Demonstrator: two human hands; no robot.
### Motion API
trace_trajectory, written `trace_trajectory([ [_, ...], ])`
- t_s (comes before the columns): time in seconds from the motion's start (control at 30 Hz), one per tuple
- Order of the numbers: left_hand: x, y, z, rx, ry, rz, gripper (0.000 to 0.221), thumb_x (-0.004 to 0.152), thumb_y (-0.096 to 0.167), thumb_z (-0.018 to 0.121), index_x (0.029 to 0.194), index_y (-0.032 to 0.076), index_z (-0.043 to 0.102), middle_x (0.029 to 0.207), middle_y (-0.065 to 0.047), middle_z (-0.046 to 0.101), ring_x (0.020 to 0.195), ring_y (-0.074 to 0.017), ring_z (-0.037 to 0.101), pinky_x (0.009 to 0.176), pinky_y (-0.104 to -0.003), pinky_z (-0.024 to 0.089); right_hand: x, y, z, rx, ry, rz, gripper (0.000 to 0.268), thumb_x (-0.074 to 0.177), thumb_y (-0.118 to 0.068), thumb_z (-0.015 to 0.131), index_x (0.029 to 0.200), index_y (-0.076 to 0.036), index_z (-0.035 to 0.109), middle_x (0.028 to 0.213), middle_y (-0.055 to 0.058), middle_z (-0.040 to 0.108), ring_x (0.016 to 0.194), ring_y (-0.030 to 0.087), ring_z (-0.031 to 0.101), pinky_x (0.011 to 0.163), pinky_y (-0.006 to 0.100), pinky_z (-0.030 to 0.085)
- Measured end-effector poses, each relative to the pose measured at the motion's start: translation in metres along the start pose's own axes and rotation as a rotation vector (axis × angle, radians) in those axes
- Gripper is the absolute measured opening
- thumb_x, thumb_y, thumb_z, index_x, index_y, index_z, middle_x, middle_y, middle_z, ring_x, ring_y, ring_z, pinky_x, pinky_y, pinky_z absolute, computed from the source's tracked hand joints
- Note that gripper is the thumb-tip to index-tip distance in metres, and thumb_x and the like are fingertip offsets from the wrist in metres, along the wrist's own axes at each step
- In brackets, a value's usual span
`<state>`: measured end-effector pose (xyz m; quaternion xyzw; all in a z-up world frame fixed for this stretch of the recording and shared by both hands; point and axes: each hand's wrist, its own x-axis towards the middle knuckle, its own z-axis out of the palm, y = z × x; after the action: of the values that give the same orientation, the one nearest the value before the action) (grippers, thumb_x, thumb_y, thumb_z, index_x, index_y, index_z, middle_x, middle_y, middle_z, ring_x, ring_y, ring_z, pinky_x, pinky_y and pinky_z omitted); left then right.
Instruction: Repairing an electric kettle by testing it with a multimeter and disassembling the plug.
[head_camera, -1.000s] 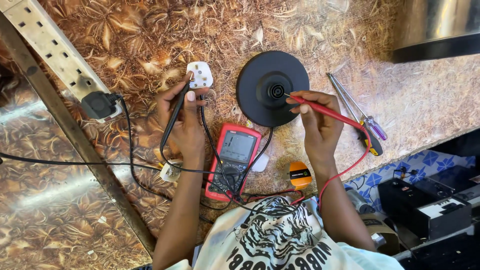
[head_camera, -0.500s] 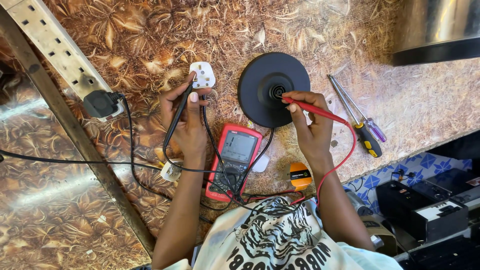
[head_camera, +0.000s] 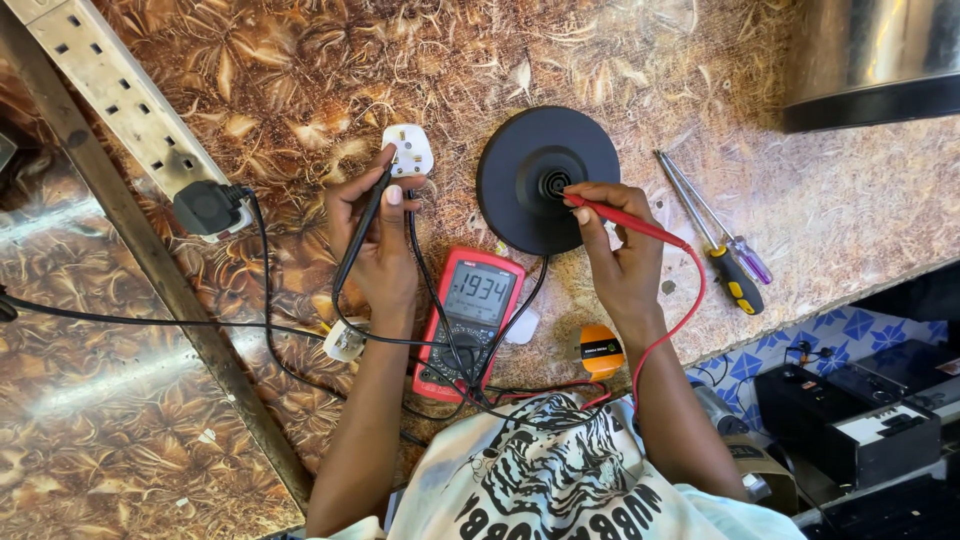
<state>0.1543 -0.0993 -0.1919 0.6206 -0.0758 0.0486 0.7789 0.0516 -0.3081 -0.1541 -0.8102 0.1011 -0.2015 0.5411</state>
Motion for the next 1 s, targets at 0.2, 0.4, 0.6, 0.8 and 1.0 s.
trace_trajectory([
  [0.2, -0.0014, 0.0017, 0.0015, -0.005, 0.004, -0.001, 0.014, 0.107, 0.006, 0.053, 0.119, 0.0, 0.051, 0.135, -0.027, 0.06, 0.099, -0.027, 0.074, 0.076, -0.026, 0.062, -0.0011, 0.0009, -0.0004, 0.007, 0.002, 0.003, 0.012, 0.105, -0.002, 0.058, 0.112, 0.008, 0.058, 0.111, 0.022, 0.069, 0.103, 0.032, 0.073, 0.09, 0.037, 0.056],
  [0.4, -0.002, 0.0031, 0.0023, -0.015, 0.013, -0.012, 0.015, 0.106, 0.007, 0.055, 0.119, -0.001, 0.051, 0.136, -0.028, 0.059, 0.1, -0.0273, 0.074, 0.077, -0.026, 0.062, -0.001, -0.0015, -0.0006, 0.015, 0.001, 0.013, 0.012, 0.105, -0.001, 0.058, 0.113, 0.007, 0.058, 0.111, 0.022, 0.069, 0.103, 0.032, 0.073, 0.09, 0.037, 0.056],
  [0.6, -0.0045, -0.001, 0.0018, -0.014, 0.009, -0.01, 0.017, 0.105, 0.008, 0.058, 0.117, -0.002, 0.053, 0.138, -0.028, 0.057, 0.104, -0.0279, 0.073, 0.08, -0.026, 0.062, -0.0013, -0.0017, -0.0006, 0.031, 0.012, 0.022, 0.011, 0.105, 0.0, 0.058, 0.114, 0.007, 0.058, 0.112, 0.022, 0.069, 0.104, 0.032, 0.073, 0.09, 0.036, 0.057],
  [0.8, -0.0049, 0.0019, 0.0028, 0.038, 0.002, -0.01, 0.017, 0.103, 0.006, 0.06, 0.117, -0.003, 0.055, 0.139, -0.028, 0.056, 0.106, -0.0289, 0.072, 0.082, -0.027, 0.062, -0.0027, -0.0001, -0.0008, 0.035, 0.016, 0.034, 0.012, 0.105, 0.001, 0.058, 0.114, 0.007, 0.058, 0.112, 0.022, 0.068, 0.105, 0.032, 0.073, 0.091, 0.037, 0.057],
  [1.0, -0.0046, 0.0032, 0.0032, 0.066, 0.0, -0.011, 0.015, 0.102, 0.005, 0.062, 0.115, -0.002, 0.058, 0.139, -0.027, 0.057, 0.105, -0.029, 0.073, 0.081, -0.028, 0.061, -0.0032, 0.0017, -0.0011, 0.04, 0.019, 0.036, 0.012, 0.105, 0.001, 0.058, 0.114, 0.007, 0.058, 0.112, 0.022, 0.069, 0.105, 0.032, 0.073, 0.091, 0.037, 0.058],
])
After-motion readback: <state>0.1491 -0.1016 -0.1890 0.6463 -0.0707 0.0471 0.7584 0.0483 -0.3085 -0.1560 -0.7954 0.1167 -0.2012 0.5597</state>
